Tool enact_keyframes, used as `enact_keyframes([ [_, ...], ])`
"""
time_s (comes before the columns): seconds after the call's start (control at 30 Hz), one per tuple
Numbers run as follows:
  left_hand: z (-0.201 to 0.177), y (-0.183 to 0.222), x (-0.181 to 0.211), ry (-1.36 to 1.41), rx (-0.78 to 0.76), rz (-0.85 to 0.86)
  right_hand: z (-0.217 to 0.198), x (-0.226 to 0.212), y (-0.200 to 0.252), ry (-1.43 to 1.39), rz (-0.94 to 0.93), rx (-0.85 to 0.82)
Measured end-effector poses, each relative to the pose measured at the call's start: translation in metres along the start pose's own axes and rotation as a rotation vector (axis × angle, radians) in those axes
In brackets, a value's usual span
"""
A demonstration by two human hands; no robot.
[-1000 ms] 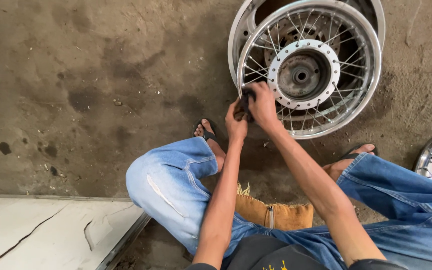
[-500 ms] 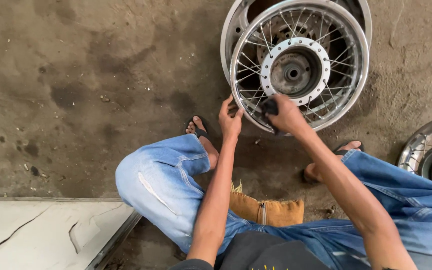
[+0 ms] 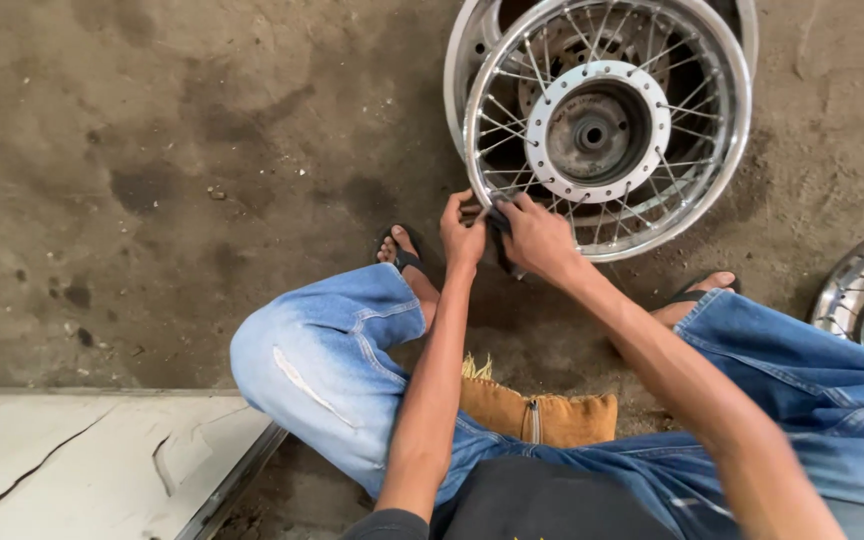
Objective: The person cleans and polishes a motorcycle wheel rim with a cloth.
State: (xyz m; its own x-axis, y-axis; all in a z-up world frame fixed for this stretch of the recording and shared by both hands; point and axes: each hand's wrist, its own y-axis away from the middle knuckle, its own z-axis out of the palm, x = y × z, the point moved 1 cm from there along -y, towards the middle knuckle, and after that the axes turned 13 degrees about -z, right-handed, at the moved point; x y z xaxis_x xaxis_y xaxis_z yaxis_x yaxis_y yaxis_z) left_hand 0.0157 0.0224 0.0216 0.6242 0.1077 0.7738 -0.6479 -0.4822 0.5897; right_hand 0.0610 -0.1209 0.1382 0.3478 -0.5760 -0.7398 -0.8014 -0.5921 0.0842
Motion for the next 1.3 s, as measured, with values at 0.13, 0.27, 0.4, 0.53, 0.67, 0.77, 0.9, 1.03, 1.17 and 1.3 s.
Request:
enact_keyframes([
  [0.13, 0.001, 0.002, 0.004, 0.046, -0.057, 0.023, -0.005, 0.011, 0.008, 0.259, -0.071, -0.092],
  [0.27, 0.001, -0.005, -0.003, 0.052, -0.061, 0.000, 0.003, 0.043, 0.003, 0.101, 0.248, -0.255],
  [0.4, 0.002, -0.005, -0.009, 0.040, -0.054, -0.004, 0.009, 0.032, -0.001, 0.003, 0.021, 0.221],
  [0.53, 0.001, -0.005, -0.001, 0.091, -0.081, -0.005, 0.030, 0.024, 0.000, 0.084, -0.138, 0.228],
  [0.67, 0.002, 0.005, 0.007, 0.049, -0.043, -0.002, 0.019, 0.046, 0.019, 0.059, -0.052, 0.039],
  [0.77, 0.003, 0.002, 0.009, 0.069, -0.037, 0.014, -0.008, 0.053, 0.023, 0.078, -0.030, -0.098],
  [0.9, 0.002, 0.001, 0.001, 0.094, -0.026, -0.006, -0.066, 0.025, 0.010, 0.022, -0.082, -0.061],
  [1.03, 0.003, 0.006, 0.003, 0.108, -0.101, -0.028, -0.062, 0.033, -0.011, 0.257, -0.149, 0.009],
  [1.17, 0.007, 0.007, 0.008, 0.076, -0.024, 0.033, -0.012, 0.052, -0.022, 0.407, -0.365, -0.016],
  [1.3, 0.010, 0.013, 0.014, 0.057, 0.020, 0.018, 0.000, 0.055, -0.018, 0.321, -0.400, 0.021],
])
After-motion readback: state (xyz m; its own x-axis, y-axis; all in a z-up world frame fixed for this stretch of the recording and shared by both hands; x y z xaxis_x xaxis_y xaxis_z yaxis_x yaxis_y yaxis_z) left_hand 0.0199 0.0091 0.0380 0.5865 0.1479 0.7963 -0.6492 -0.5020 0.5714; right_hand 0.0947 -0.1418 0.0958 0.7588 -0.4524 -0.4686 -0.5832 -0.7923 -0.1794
